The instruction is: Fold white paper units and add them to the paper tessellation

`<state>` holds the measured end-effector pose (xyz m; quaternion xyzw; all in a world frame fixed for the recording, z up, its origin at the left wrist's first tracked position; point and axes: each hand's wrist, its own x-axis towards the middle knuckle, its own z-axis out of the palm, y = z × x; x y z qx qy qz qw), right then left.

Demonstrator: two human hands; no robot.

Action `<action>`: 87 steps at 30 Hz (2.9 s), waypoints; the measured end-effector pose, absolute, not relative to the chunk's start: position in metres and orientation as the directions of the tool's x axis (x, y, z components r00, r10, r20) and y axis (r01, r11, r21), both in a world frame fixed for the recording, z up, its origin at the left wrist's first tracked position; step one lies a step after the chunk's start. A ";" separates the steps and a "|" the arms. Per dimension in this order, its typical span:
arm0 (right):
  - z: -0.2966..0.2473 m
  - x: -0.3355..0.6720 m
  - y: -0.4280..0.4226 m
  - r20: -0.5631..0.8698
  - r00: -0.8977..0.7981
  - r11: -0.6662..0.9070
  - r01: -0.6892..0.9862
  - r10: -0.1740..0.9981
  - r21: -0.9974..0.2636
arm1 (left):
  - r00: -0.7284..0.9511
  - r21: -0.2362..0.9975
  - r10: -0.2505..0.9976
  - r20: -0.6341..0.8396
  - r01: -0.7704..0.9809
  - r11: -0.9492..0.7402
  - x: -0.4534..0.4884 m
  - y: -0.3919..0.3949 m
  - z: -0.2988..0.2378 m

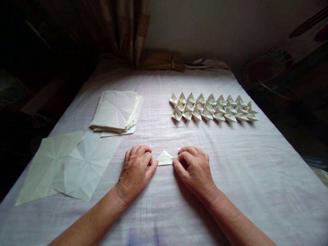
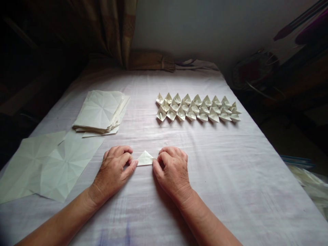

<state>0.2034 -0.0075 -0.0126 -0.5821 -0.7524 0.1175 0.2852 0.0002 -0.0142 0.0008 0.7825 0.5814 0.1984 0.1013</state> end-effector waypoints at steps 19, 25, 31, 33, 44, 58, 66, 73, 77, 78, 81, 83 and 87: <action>-0.007 0.180 -0.012 0.261 -0.155 0.257 0.868 0.953 -0.424 | 0.245 0.400 0.956 0.159 0.869 -0.290 -0.001 -0.015 -0.002; -0.009 0.180 -0.014 0.243 -0.128 0.230 0.857 0.962 -0.462 | 0.253 0.397 0.955 0.155 0.869 -0.295 -0.002 -0.014 -0.002; -0.011 0.206 -0.015 0.228 -0.060 0.167 0.859 0.972 -0.483 | 0.268 0.416 0.951 0.153 0.856 -0.308 -0.004 -0.014 0.001; -0.012 0.209 -0.015 0.238 -0.060 0.173 0.854 0.969 -0.490 | 0.267 0.417 0.952 0.148 0.856 -0.305 -0.006 -0.016 0.001; -0.013 0.208 -0.014 0.258 -0.057 0.185 0.841 0.965 -0.508 | 0.222 0.391 0.950 0.220 0.872 -0.294 -0.014 -0.020 0.000; -0.018 0.210 -0.014 0.326 -0.082 0.256 0.804 0.942 -0.537 | 0.583 0.059 0.764 0.277 0.783 -0.619 0.008 -0.011 0.015; -0.023 0.215 -0.014 0.446 -0.175 0.432 0.691 0.878 -0.580 | 0.637 -0.113 0.688 0.349 0.757 -0.643 0.011 -0.013 0.013; -0.022 0.212 -0.011 0.508 -0.197 0.505 0.631 0.839 -0.589 | 0.589 -0.091 0.708 0.389 0.789 -0.607 0.013 -0.016 0.012; -0.016 0.211 -0.014 0.457 -0.159 0.473 0.482 0.875 -0.738 | 0.451 0.121 0.790 0.416 0.833 -0.539 0.015 -0.026 0.013; -0.014 0.210 -0.015 0.433 -0.151 0.452 0.453 0.888 -0.768 | 0.405 0.204 0.816 0.412 0.832 -0.516 0.016 -0.028 0.013; -0.010 0.207 -0.020 0.381 -0.135 0.402 0.407 0.915 -0.821 | 0.281 0.465 0.898 0.339 0.780 -0.420 0.019 -0.035 0.012; -0.008 0.205 -0.022 0.358 -0.123 0.377 0.360 0.926 -0.853 | 0.218 0.616 0.938 0.270 0.709 -0.342 0.021 -0.037 0.010; -0.007 0.201 -0.022 0.254 -0.141 0.273 0.140 0.957 -0.952 | 0.189 0.797 0.967 0.170 0.550 -0.248 0.025 -0.041 0.005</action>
